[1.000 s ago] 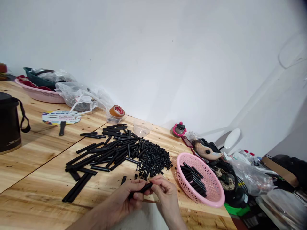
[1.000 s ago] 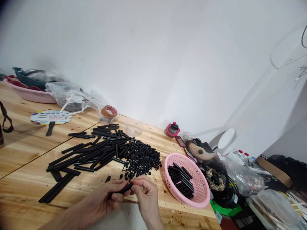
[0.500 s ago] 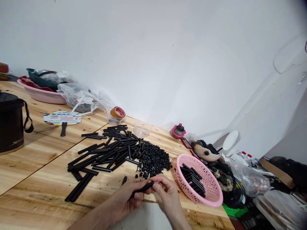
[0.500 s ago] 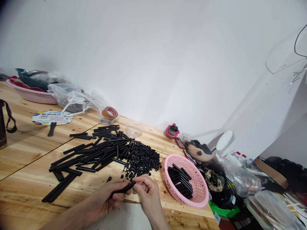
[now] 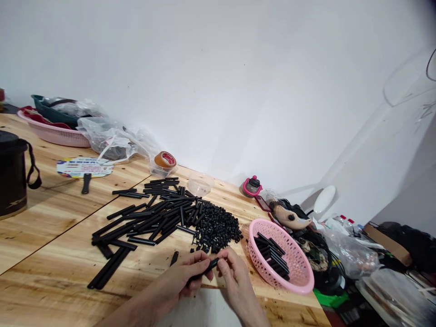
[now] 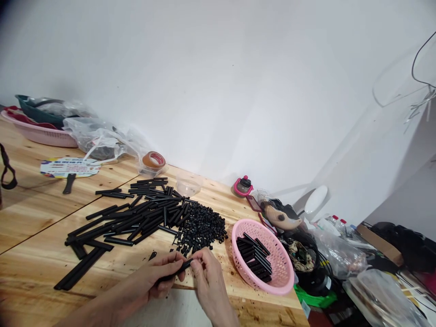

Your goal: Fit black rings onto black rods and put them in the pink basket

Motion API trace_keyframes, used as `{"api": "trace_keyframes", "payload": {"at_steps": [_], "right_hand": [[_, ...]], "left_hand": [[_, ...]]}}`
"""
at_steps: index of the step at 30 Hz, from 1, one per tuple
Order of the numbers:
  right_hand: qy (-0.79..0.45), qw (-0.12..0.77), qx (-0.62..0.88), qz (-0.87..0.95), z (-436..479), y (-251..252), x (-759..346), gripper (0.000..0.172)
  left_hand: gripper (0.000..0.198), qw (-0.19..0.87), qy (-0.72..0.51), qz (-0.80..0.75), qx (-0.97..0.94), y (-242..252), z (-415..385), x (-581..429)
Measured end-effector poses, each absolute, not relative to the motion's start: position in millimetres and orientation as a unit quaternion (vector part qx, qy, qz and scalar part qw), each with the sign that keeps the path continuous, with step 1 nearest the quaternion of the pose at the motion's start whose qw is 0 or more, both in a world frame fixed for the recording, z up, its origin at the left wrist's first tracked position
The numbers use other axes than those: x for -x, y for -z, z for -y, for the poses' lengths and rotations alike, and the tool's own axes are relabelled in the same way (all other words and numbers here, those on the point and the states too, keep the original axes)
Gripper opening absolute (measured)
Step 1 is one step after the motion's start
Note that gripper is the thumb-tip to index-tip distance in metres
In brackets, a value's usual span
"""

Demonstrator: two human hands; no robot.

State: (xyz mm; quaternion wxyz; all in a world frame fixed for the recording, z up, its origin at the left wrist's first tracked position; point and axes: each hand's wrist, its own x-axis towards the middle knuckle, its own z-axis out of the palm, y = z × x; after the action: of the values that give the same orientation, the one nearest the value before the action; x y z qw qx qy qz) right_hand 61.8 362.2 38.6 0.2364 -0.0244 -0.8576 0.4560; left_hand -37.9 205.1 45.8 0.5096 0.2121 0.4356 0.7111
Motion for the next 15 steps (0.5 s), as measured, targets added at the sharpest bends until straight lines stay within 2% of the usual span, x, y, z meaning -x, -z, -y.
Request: {"api": "trace_keyframes", "payload": {"at_steps": [7, 15], "right_hand": [[-0.385, 0.224, -0.011, 0.895, -358.3, -44.2, -67.2, 0.032], [-0.319, 0.204, -0.018, 0.925, -356.5, -45.1, -71.5, 0.026]], "left_hand": [[0.046, 0.509, -0.699, -0.449, -0.224, -42.2, -207.4, 37.5], [0.053, 0.467, -0.691, -0.482, -0.267, -34.8, -213.1, 39.0]]}}
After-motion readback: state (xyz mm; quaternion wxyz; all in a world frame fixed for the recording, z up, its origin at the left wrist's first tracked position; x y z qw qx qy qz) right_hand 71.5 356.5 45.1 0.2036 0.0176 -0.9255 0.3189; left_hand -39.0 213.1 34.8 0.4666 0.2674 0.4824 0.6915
